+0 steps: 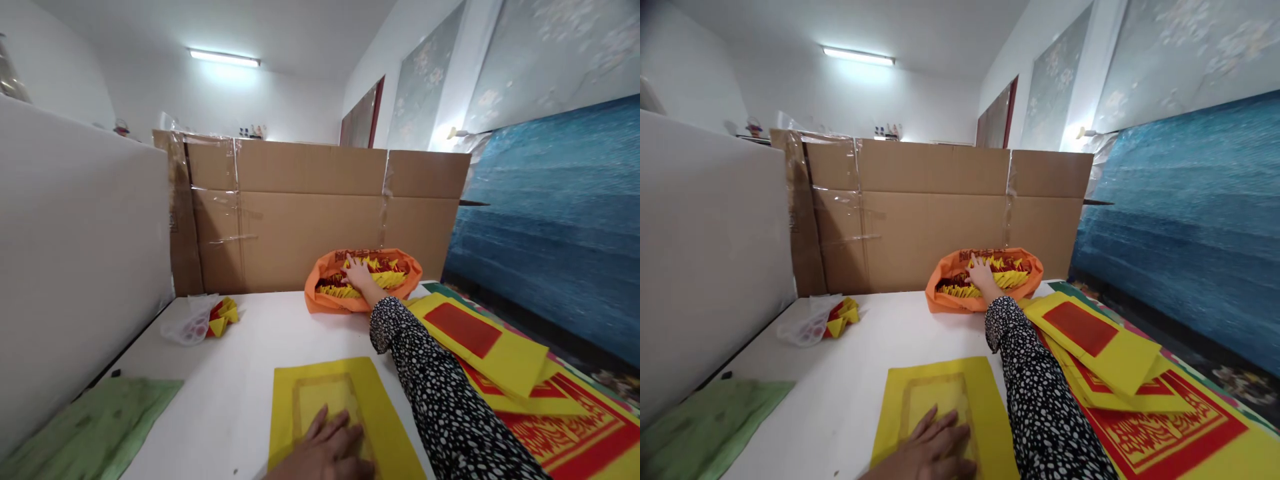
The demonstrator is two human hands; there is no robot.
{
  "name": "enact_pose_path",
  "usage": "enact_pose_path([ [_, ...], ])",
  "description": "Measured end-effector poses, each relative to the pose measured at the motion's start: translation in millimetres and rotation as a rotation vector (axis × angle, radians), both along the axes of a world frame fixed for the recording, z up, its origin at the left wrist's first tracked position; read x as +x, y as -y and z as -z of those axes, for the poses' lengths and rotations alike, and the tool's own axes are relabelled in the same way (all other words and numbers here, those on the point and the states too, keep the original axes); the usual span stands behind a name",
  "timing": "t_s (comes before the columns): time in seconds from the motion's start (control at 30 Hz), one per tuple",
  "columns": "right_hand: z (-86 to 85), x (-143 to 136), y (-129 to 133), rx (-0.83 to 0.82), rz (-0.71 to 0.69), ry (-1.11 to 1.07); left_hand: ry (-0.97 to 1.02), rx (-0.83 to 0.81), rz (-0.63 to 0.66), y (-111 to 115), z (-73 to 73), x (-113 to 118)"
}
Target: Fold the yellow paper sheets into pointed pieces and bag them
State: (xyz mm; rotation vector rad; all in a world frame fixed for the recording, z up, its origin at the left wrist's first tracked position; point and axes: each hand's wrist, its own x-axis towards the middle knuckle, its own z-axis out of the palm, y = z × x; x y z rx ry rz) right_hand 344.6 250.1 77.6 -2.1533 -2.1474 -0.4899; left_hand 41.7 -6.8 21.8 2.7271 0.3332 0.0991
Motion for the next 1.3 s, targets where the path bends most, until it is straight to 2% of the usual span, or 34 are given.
enact_pose_path([
  [0.13, -13.0, -12, 12, 0.014, -0.035, 0.002, 0.032, -0.084, 0.012, 5, -13.9, -6],
  [0.37, -51.6, -20, 56, -0.035, -0.120, -0.058, 0.089, -0.046, 0.025, 10, -20.9, 0],
  [0.47, -64.9, -27, 95, -0.045, -0.152, -0.099, 0.071, -0.033, 0.032, 13, -28.6, 5],
  [0.57, -68.5, -37, 157, -0.117, -0.239, -0.148, 0.014, 0.025, -0.039, 14, -36.7, 6],
  [0.63, -63.3, -43, 206, -0.286, -0.419, -0.253, -0.039, 0.078, -0.122, 14, -40.8, 6],
  [0.7, -52.4, -47, 254, -0.566, -0.570, -0.329, -0.095, 0.124, -0.219, 13, -44.8, 4],
  [0.77, -37.5, -47, 290, -0.728, -0.603, -0.357, -0.127, 0.141, -0.284, 12, -49.7, 2],
  [0.83, -21.3, -45, 312, -0.757, -0.590, -0.430, -0.138, 0.118, -0.300, 12, -55.4, -1],
  [0.93, 0.9, -40, 319, -0.668, -0.483, -0.638, -0.137, 0.103, -0.293, 11, -61.0, -4],
  [1.03, 19.5, -40, 308, -0.433, -0.302, -0.772, -0.048, 0.244, -0.282, 12, -57.0, -1],
  [1.17, 40.8, -48, 289, -0.210, -0.154, -0.820, -0.005, 0.507, -0.268, 11, -38.7, 8],
  [1.3, 59.0, -54, 275, -0.134, -0.080, -0.805, -0.131, 0.425, -0.257, 3, -17.7, 10],
])
